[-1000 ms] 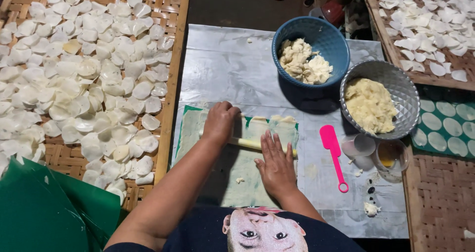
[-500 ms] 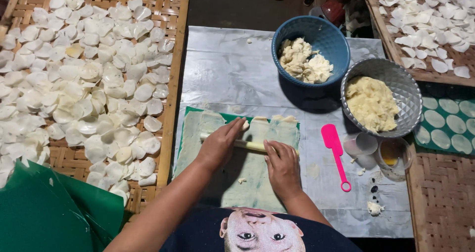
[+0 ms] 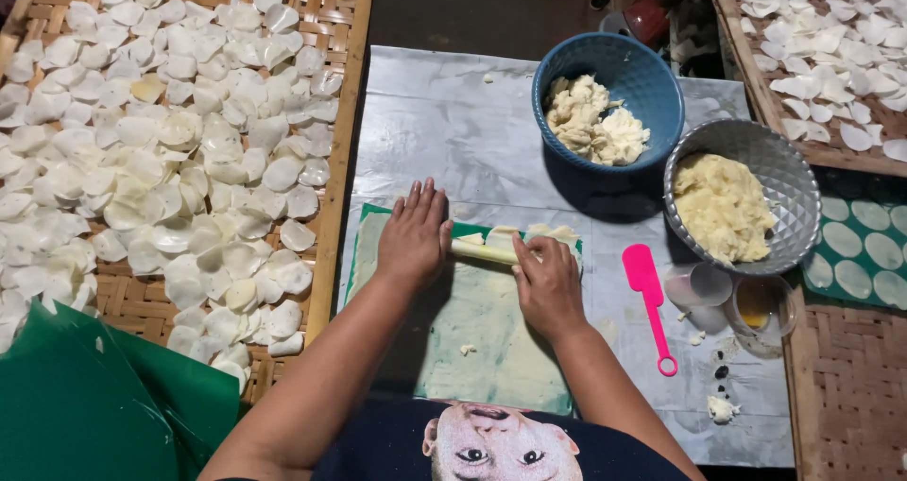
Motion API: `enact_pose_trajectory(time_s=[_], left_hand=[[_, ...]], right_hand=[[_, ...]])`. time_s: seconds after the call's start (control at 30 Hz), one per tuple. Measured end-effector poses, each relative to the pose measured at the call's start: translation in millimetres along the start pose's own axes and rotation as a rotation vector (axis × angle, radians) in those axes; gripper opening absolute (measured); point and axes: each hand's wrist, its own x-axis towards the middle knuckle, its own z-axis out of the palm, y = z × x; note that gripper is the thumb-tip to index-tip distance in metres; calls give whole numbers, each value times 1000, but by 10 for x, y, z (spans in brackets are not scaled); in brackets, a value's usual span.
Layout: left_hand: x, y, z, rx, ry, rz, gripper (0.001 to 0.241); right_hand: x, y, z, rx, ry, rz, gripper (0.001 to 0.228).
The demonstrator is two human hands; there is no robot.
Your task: Rolling out thin layers of dough on a work surface using a small rolling pin and spatula
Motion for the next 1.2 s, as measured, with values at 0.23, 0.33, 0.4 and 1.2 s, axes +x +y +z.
enact_pose_trajectory(time_s=[0.23, 0.33, 0.4, 1.2], left_hand=[[164, 242, -157, -6, -267, -154, 64], [405, 199, -49, 2, -302, -182, 65], [614, 144, 13, -24, -317, -211, 67], [549, 131, 202, -1, -306, -235, 71]], right_hand=[[221, -149, -18, -101, -234, 252, 59], [476, -56, 57, -170, -383, 408, 64], [690, 48, 109, -209, -410, 472, 65], [565, 123, 264, -252, -346, 400, 68]])
